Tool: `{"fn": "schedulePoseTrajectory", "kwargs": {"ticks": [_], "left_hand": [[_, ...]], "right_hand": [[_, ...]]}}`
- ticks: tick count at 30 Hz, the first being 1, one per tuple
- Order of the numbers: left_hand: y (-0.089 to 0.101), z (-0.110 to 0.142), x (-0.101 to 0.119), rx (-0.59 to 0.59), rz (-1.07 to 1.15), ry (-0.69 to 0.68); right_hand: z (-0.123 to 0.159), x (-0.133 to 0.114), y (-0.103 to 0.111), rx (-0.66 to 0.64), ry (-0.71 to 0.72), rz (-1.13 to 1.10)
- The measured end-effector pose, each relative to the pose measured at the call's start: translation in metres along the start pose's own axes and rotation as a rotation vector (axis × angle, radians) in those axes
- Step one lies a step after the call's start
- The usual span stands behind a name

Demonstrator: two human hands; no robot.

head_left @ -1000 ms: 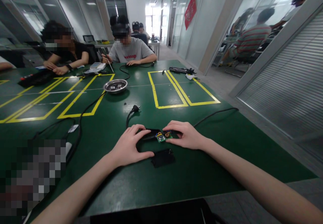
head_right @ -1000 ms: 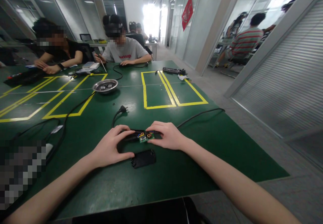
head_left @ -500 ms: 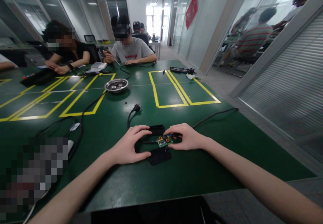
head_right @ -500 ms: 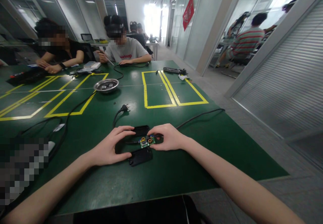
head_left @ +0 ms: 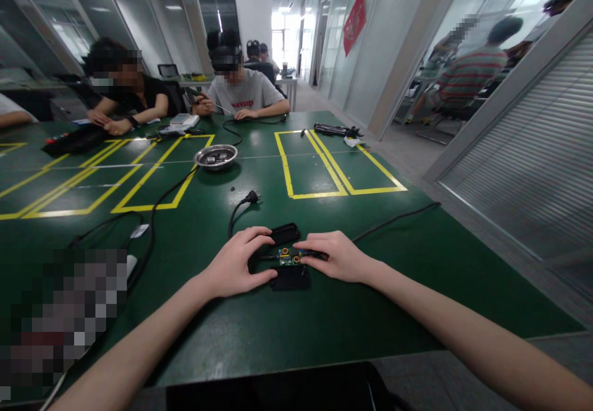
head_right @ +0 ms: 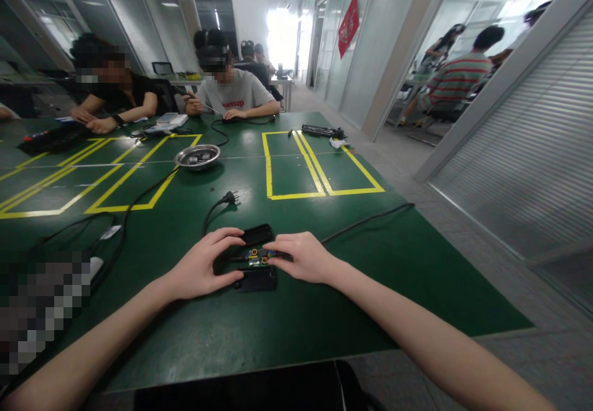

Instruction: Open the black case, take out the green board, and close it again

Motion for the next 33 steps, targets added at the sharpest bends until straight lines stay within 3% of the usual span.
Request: {"fn": "schedulePoseTrajectory", "kwargs": {"ticks": [10,12,16,19,23,27,33], "left_hand": [[0.011,-0.001,0.005,0.053,0.04,-0.017],[0.012,0.0,0.01,0.035,0.058,-0.059],[0.019,0.008,0.023,0.149,0.086,-0.115],[0.011,0.011,0.029,0.048,0.075,-0.119],[-0.001,0.011,0.027,-0.118,0.093,-0.098],[-0.002,0.01,0.023,-0.138,0.091,-0.079],[0.004,0.012,0.025,-0.156,0.061,-0.092]], "right_hand": [[-0.005,-0.004,-0.003,0.095,-0.022,-0.012],[-0.005,-0.008,0.0,0.122,0.028,-0.025],[-0.003,-0.026,0.007,0.16,0.189,-0.072],[-0.002,-0.034,0.006,0.112,0.226,-0.075],[-0.002,-0.034,0.0,-0.023,0.173,-0.038],[-0.001,-0.036,0.002,-0.088,0.177,0.013],[-0.001,-0.034,0.01,-0.065,0.149,0.011]]}}
Point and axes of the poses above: each hand's wrist, its own z-axis away from the middle knuckle, its own y-axis out of the back of the hand, x = y × z, the point moved 6 cm from there along -z, towards the middle knuckle, and after that the axes turned 9 degrees about y, right-handed, at the moved point
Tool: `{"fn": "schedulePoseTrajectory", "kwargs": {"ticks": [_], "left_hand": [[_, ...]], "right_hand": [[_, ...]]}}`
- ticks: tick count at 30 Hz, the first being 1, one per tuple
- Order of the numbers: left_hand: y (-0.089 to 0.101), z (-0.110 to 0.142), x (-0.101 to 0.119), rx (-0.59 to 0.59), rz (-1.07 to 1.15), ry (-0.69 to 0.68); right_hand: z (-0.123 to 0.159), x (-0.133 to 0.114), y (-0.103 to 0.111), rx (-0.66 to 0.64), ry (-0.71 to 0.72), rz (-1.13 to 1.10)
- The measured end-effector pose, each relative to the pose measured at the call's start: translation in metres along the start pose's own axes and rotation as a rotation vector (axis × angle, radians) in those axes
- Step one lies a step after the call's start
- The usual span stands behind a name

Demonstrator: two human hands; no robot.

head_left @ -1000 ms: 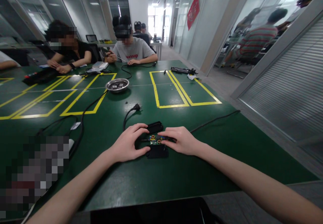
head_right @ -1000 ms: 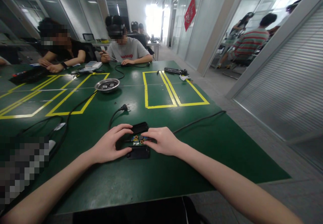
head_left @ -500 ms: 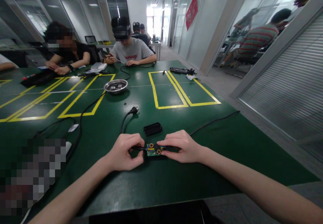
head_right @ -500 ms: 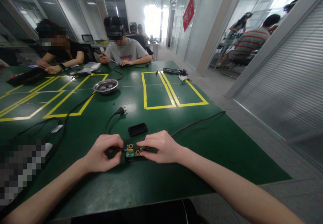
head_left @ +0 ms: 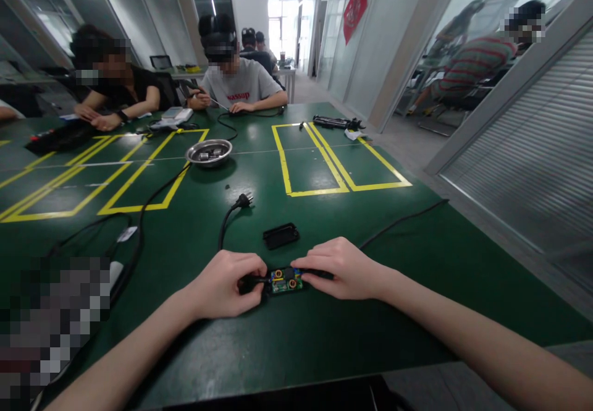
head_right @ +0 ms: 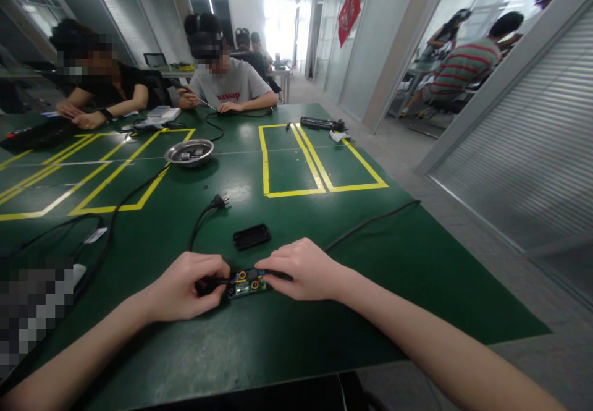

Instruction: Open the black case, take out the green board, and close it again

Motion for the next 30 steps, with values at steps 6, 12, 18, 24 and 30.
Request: {"fn": "schedulePoseTrajectory", "kwargs": {"ticks": [6,12,18,24,30], "left_hand": [[0.001,0.003,0.006,-0.025,-0.029,-0.033],[0.0,0.003,0.004,0.01,-0.235,-0.072],[0.01,0.0,0.001,0.13,-0.317,-0.094],[0.016,-0.001,-0.009,0.297,-0.206,-0.011],[-0.002,-0.008,-0.027,0.239,-0.154,0.076]], "right_hand": [[0.002,0.009,0.005,0.028,-0.018,-0.051],[0.001,0.017,0.009,0.08,-0.049,0.037],[0.001,0.025,0.022,0.258,-0.097,0.047],[0.006,0.04,0.013,0.246,-0.244,0.086],[0.005,0.046,-0.014,-0.01,-0.242,0.103]]}}
Point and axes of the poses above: each hand's wrist, its own z-axis away from the middle knuckle, its own y-axis out of the back of the hand, x = y × z, the point moved 6 cm from there along -z, towards the middle knuckle, and after that the axes turned 9 degrees about y, right-handed, at the moved point
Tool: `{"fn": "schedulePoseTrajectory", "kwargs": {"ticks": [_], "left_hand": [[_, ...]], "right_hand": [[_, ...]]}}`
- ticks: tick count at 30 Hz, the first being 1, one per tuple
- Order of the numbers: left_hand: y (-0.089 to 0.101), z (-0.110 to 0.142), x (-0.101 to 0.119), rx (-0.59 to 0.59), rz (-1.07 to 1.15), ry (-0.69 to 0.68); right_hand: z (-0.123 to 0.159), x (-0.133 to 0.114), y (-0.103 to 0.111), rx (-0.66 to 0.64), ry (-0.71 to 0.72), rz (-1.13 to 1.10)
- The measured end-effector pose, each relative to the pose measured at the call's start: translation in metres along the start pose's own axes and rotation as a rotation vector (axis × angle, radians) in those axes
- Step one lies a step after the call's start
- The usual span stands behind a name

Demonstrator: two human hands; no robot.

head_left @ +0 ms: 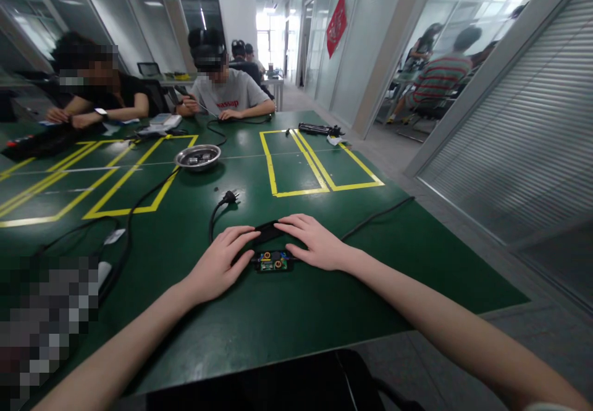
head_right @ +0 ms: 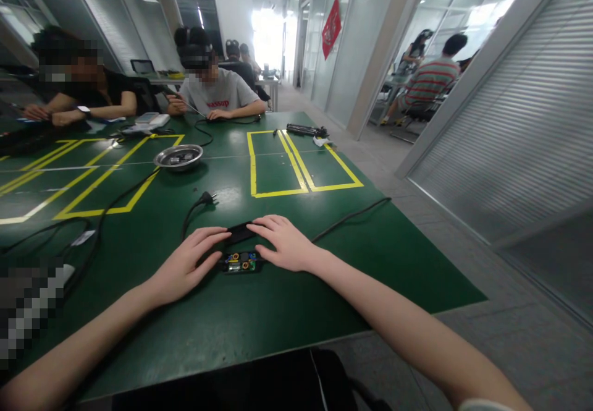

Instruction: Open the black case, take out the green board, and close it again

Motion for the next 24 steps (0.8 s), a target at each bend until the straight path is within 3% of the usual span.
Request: {"fn": "schedulePoseTrajectory", "kwargs": {"ticks": [13,19,24], "left_hand": [[-0.007,-0.008,-0.005,-0.061,-0.087,-0.049],[-0.008,-0.013,-0.009,-0.139,-0.06,-0.021],[-0.005,-0.008,-0.002,-0.159,-0.001,-0.057]], "right_hand": [[-0.007,-0.008,0.0,-0.07,0.031,0.08],[-0.004,0.002,-0.004,-0.099,-0.027,0.01],[-0.003,-0.003,0.006,0.025,0.058,-0.086]]}}
Point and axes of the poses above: each hand's wrist, its own z-axis away from the middle knuckle, its own y-axis out of the back of the hand, x = y × z, the point moved 6 cm from there along -z, towards the middle knuckle, and after that the axes turned 9 degrees about y, right-handed, at the moved point
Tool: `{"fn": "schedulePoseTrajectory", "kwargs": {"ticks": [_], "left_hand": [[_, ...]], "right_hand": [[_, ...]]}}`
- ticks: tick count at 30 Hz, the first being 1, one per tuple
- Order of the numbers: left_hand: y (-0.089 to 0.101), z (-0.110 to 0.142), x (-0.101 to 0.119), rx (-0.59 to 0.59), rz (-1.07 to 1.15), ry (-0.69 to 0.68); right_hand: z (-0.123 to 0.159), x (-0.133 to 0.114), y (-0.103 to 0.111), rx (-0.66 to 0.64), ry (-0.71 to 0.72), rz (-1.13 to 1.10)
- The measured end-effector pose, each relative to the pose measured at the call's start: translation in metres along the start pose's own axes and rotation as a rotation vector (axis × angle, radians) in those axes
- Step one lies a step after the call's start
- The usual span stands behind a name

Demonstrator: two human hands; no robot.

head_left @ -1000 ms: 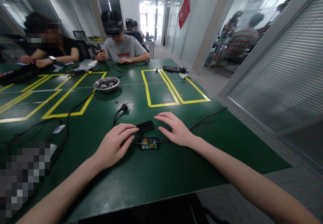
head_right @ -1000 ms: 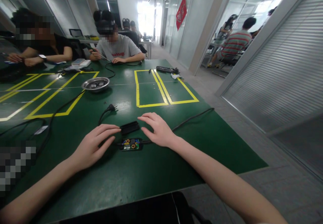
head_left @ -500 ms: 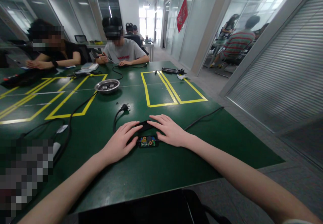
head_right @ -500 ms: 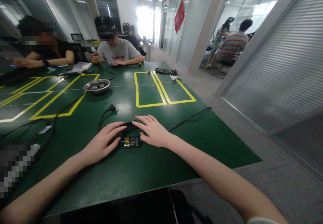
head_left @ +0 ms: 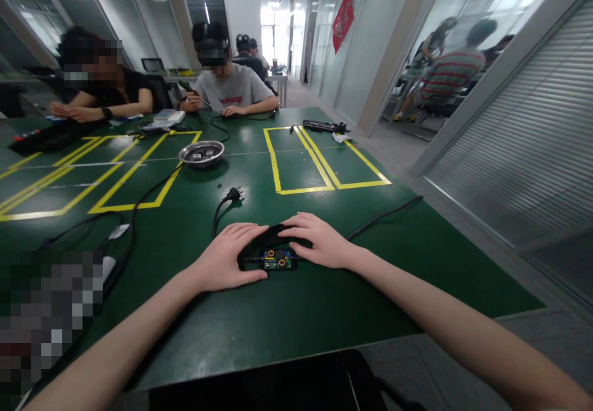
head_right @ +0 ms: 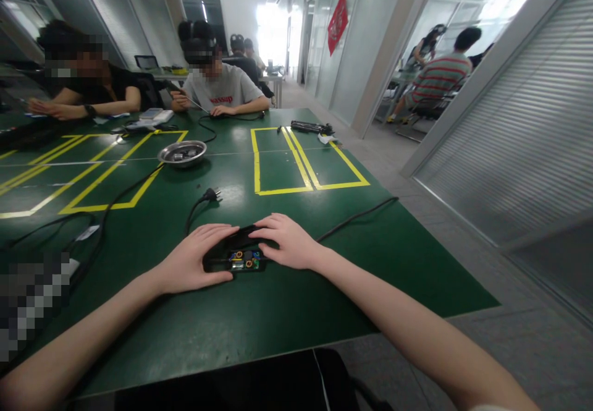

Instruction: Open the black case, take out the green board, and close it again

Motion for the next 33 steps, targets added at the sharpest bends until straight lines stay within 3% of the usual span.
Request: {"fn": "schedulePoseTrajectory", "kwargs": {"ticks": [9,24,33], "left_hand": [[0.004,0.005,0.018,0.037,0.148,-0.036],[0.004,0.007,0.018,0.044,0.249,-0.023],[0.007,0.008,0.019,0.096,0.208,-0.051]], "right_hand": [[0.003,-0.011,0.013,0.143,0.08,-0.192],[0.007,0.006,0.008,0.19,-0.234,-0.672],[0.007,0.007,0.008,0.244,-0.245,-0.698]]}}
Point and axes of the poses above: each hand's wrist, its own z-axis away from the middle knuckle, its own y-axis out of the back of the hand, x = y × z, the point moved 6 cm from there along -z, towards the middle knuckle, and after that the axes turned 9 degrees about y, right-handed, at the moved point
